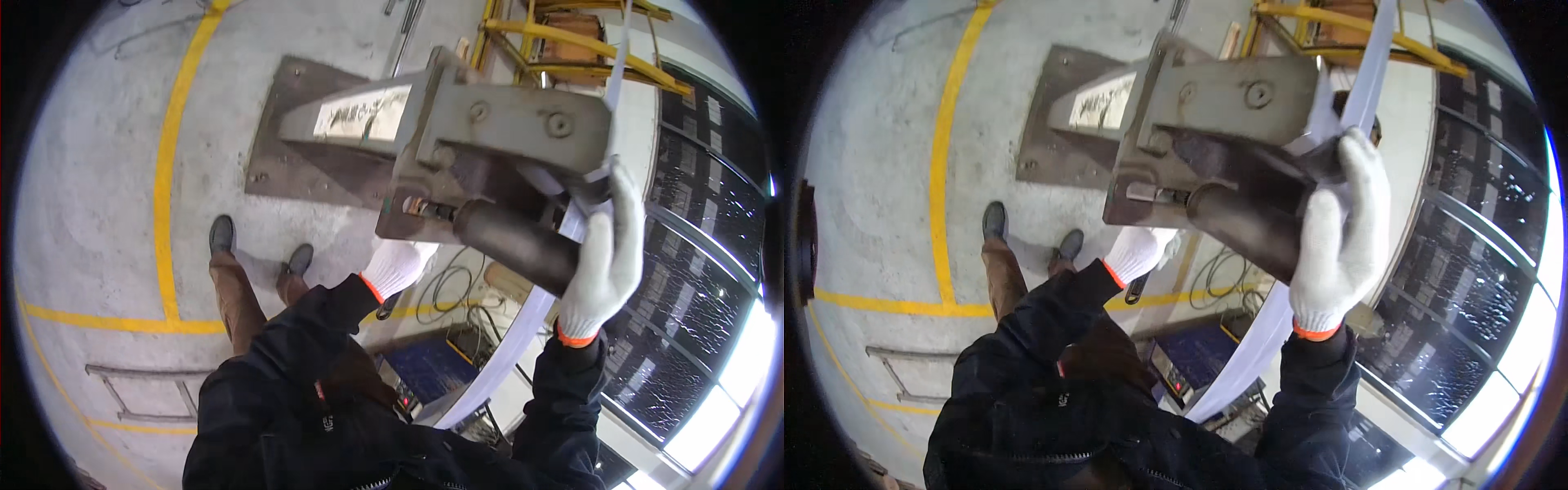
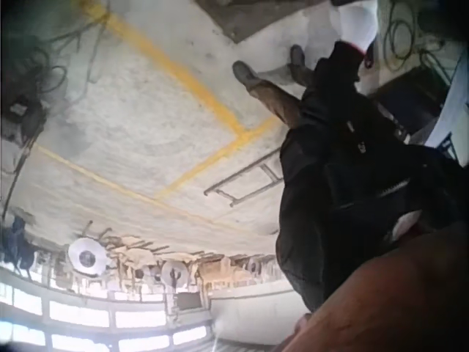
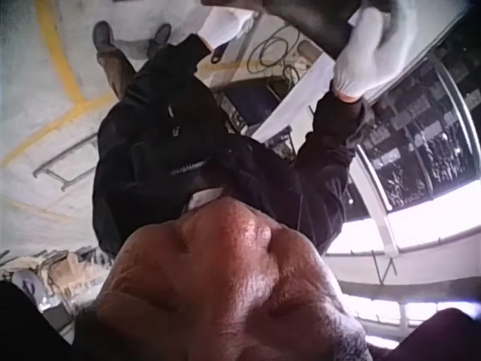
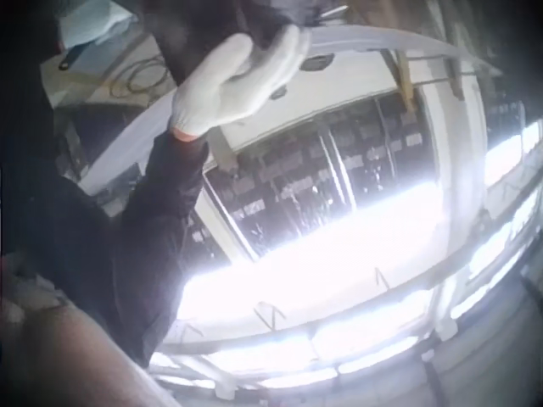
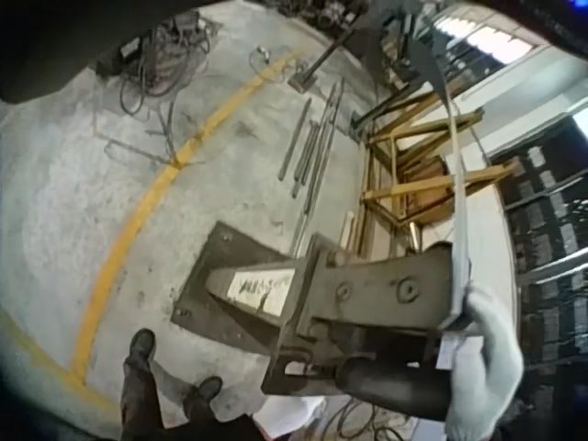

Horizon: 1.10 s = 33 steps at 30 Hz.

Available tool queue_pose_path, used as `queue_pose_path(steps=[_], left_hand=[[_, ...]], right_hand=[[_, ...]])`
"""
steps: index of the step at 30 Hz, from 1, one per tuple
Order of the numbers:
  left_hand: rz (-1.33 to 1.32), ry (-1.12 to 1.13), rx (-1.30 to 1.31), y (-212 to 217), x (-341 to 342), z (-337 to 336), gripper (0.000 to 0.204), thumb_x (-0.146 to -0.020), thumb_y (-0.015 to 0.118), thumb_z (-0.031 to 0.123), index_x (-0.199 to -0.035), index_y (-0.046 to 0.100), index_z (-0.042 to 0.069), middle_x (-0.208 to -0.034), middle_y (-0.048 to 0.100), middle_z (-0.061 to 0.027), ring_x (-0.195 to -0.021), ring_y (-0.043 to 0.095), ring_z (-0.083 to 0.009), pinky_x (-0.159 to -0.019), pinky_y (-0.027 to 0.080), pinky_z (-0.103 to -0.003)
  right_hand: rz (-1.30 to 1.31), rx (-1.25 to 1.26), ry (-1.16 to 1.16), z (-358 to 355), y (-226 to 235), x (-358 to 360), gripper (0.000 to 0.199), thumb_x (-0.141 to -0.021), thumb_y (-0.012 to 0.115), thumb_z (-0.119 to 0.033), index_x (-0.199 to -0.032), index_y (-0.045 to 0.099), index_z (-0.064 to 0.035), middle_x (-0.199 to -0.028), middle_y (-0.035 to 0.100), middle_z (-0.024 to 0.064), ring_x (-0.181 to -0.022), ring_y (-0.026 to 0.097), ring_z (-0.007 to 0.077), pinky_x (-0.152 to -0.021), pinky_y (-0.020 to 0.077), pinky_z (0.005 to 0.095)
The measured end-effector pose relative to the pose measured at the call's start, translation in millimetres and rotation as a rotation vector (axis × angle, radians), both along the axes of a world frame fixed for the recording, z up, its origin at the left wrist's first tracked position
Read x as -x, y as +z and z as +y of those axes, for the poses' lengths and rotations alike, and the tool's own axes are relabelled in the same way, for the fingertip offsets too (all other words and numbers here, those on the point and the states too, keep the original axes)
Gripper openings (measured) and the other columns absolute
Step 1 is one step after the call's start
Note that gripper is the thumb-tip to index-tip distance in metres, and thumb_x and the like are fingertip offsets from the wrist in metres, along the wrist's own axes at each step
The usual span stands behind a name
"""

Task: Manually feeding and shaping a large curved metal sheet through a rolling bending machine.

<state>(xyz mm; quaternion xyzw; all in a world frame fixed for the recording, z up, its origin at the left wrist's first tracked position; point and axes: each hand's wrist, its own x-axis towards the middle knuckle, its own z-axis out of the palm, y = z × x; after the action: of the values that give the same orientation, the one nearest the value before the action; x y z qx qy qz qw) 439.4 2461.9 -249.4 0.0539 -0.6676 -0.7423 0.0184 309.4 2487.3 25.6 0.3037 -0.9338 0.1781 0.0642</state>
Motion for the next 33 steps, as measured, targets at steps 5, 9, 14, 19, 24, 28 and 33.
queue_pose_path(steps=[5, 9, 14, 19, 24, 28, 33], left_hand=[[0.091, -0.115, 0.306, -16, -13, 10, 0.024, -0.099, 0.063, 0.022, -0.120, 0.070, 0.013, -0.103, 0.070, -0.0123, -0.096, 0.067, -0.0290, -0.084, 0.053, -0.044], [0.165, 0.228, -0.009, -17, -4, 14, 0.020, -0.105, 0.062, 0.026, -0.114, 0.067, 0.008, -0.079, 0.065, -0.0112, -0.064, 0.064, -0.0218, -0.062, 0.053, -0.043], [-0.175, -0.089, 0.510, 29, -9, -7, 0.020, -0.094, 0.067, 0.009, -0.114, 0.070, 0.007, -0.106, 0.071, -0.0230, -0.090, 0.071, -0.0391, -0.075, 0.056, -0.050], [-0.245, 0.243, -0.031, 22, -14, -9, 0.019, -0.100, 0.066, 0.019, -0.108, 0.068, 0.002, -0.085, 0.070, -0.0176, -0.076, 0.070, -0.0326, -0.069, 0.055, -0.048], [-0.427, 0.253, -0.533, 35, -5, -24, 0.029, -0.100, 0.069, 0.027, -0.096, 0.067, -0.002, -0.076, 0.069, -0.0137, -0.065, 0.064, -0.0215, -0.062, 0.050, -0.037], [-0.436, 0.177, -0.550, 47, -2, -37, 0.033, -0.099, 0.069, 0.025, -0.081, 0.063, -0.002, -0.063, 0.064, -0.0092, -0.046, 0.060, -0.0176, -0.046, 0.047, -0.033], [-0.402, 0.043, -0.567, 43, -22, -51, 0.028, -0.101, 0.069, 0.027, -0.093, 0.065, 0.001, -0.071, 0.063, -0.0049, -0.047, 0.058, -0.0140, -0.046, 0.044, -0.030]], right_hand=[[0.023, -0.009, -0.021, 0, 7, -2, 0.042, -0.101, 0.063, -0.006, -0.141, 0.062, 0.0046, -0.149, 0.061, 0.0198, -0.142, 0.055, 0.0322, -0.122, 0.0375, 0.0425], [0.024, 0.019, 0.023, 1, 5, 0, 0.042, -0.097, 0.062, -0.003, -0.139, 0.063, 0.0056, -0.147, 0.061, 0.0226, -0.140, 0.056, 0.0343, -0.122, 0.0372, 0.0439], [0.040, 0.059, 0.013, 3, 3, -4, 0.039, -0.097, 0.067, -0.003, -0.135, 0.065, 0.0027, -0.143, 0.064, 0.0203, -0.136, 0.059, 0.0319, -0.118, 0.0424, 0.0406], [0.125, 0.073, 0.081, 3, 3, 3, 0.037, -0.099, 0.072, -0.009, -0.133, 0.067, 0.0032, -0.136, 0.067, 0.0197, -0.129, 0.064, 0.0315, -0.114, 0.0462, 0.0390], [0.212, 0.053, 0.055, 9, 1, 0, 0.033, -0.103, 0.067, -0.012, -0.132, 0.070, 0.0031, -0.127, 0.074, 0.0140, -0.119, 0.068, 0.0205, -0.108, 0.0492, 0.0317], [0.196, 0.285, -0.032, 15, 11, -27, 0.032, -0.102, 0.069, -0.015, -0.128, 0.072, 0.0038, -0.124, 0.075, 0.0147, -0.112, 0.071, 0.0224, -0.103, 0.0521, 0.0326], [0.293, 0.648, 0.026, 38, 9, -104, 0.031, -0.108, 0.053, -0.008, -0.125, 0.067, 0.0138, -0.122, 0.072, 0.0256, -0.108, 0.073, 0.0317, -0.102, 0.0573, 0.0407]])
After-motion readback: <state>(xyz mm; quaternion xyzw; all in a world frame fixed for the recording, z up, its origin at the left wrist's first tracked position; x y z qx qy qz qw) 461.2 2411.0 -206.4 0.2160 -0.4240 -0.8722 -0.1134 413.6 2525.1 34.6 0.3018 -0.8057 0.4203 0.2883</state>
